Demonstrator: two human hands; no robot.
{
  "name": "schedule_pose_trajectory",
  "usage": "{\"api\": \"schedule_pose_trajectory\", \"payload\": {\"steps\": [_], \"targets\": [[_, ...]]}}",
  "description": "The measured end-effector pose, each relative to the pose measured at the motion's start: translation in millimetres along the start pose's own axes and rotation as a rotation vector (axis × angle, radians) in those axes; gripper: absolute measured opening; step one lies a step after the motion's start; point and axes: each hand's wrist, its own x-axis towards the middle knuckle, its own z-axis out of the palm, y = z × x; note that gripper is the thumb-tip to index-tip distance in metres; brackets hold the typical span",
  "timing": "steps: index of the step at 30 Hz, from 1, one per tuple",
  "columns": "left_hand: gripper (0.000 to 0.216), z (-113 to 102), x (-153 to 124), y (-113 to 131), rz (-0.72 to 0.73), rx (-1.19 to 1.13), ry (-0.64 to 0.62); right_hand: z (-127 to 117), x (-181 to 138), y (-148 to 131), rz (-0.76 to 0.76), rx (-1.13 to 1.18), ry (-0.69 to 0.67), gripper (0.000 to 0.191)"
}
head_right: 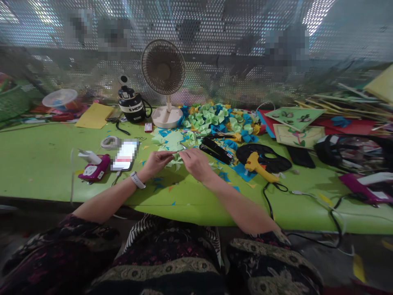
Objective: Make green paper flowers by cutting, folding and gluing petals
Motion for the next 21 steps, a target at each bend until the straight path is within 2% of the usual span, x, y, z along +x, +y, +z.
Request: {"api": "schedule_pose_trajectory", "payload": {"steps": [8,17,21], "targets": [[0.032,1.3,-3.0,3.6,0.086,0.135,0.068,-4.8,0.2,-3.3,-0.022,-0.047,0.035,0.036],[0.03,1.0,-4.3,7.5,0.132,0.178,0.066,-0.4,-0.1,-2.0,-0.065,-0.158,0.183,0.026],[0.031,2.4,-4.9,9.7,0.122,0.149,0.079,3.8,-2.1,-3.3,-0.047,-0.104,0.188,0.023]]}}
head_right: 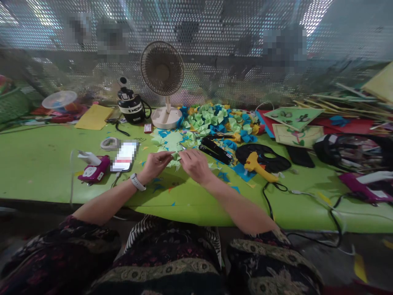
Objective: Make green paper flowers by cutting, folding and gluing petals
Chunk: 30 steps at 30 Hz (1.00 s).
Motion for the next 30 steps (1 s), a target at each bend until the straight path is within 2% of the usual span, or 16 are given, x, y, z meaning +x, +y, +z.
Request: {"api": "schedule_pose_trajectory", "payload": {"steps": [8,13,16,23,26,30], "targets": [[0.028,4,-1,1,-0.083,-0.045,0.034,1,-2,-12,0.022,0.088,-0.071,0.032],[0.026,4,0,4,-0.115,-0.029,0.061,4,-5,-28,0.067,0.15,-0.191,0.052],[0.026,5,0,6,-0.122,0.028,0.079,10,-9,-36,0.064,0.191,-0.276,0.067],[0.024,9,-1,6,-0.159,0.253,0.054,22,-18,-43,0.059,0.137,-0.435,0.085],[0.025,8,-1,5,-0.173,0.256,0.045,20,-17,-44,0.042,0.138,-0.466,0.087],[0.018,3,3,3,-0.2,0.173,0.052,10,-12,-48,-0.008,0.101,-0.433,0.078]]}}
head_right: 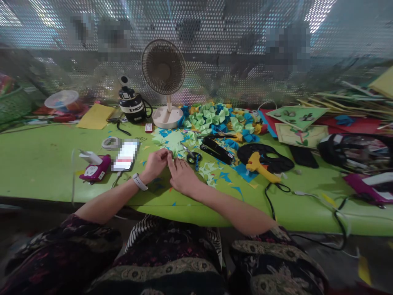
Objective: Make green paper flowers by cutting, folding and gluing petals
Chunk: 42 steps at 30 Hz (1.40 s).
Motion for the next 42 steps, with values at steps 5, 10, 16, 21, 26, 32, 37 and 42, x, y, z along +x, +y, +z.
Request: {"api": "schedule_pose_trajectory", "payload": {"steps": [5,10,16,21,26,32,37,42], "targets": [[0.023,-7,9,-3,-0.105,-0.266,0.018,-19,1,3,-0.075,-0.001,0.167,0.05],[0.025,-6,12,-1,-0.228,-0.567,-0.039,-31,3,23,0.133,0.094,0.35,0.042],[0.023,-8,9,5,-0.274,-0.549,-0.147,-31,7,34,0.249,0.272,0.398,0.034],[0.021,-11,7,8,-0.195,-0.442,-0.232,-31,10,38,0.313,0.369,0.439,0.025],[0.034,-12,6,10,-0.209,-0.534,-0.223,-30,14,43,0.47,0.822,0.261,0.022],[0.046,-8,7,3,-0.235,-0.662,-0.237,-26,16,47,0.569,1.094,0.324,0.024],[0.039,-6,8,1,-0.246,-0.661,-0.192,-24,15,46,0.549,1.042,0.323,0.024],[0.039,-7,8,4,-0.246,-0.631,-0.217,-23,16,43,0.501,1.007,0.292,0.017]]}}
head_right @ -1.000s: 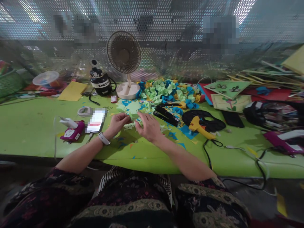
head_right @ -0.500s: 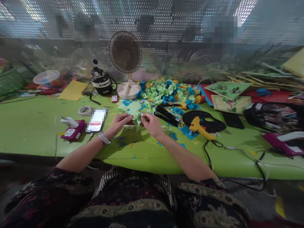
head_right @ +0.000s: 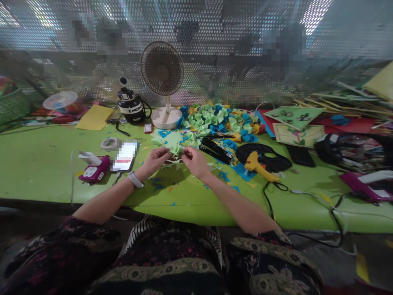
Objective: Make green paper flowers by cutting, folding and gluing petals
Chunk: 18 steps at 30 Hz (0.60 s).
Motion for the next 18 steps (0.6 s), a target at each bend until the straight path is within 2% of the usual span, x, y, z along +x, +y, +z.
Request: {"api": "schedule_pose_trajectory", "payload": {"steps": [8,14,18], "targets": [[0.045,-1,1,-7,0.044,0.113,0.02,0,-2,3,-0.004,-0.082,-0.031,0.019],[0.043,3,-4,0,-0.044,0.047,-0.061,1,-2,11,-0.031,-0.081,-0.07,0.018],[0.038,4,-4,1,-0.045,0.054,-0.052,2,-2,13,-0.023,-0.08,-0.077,0.019]]}}
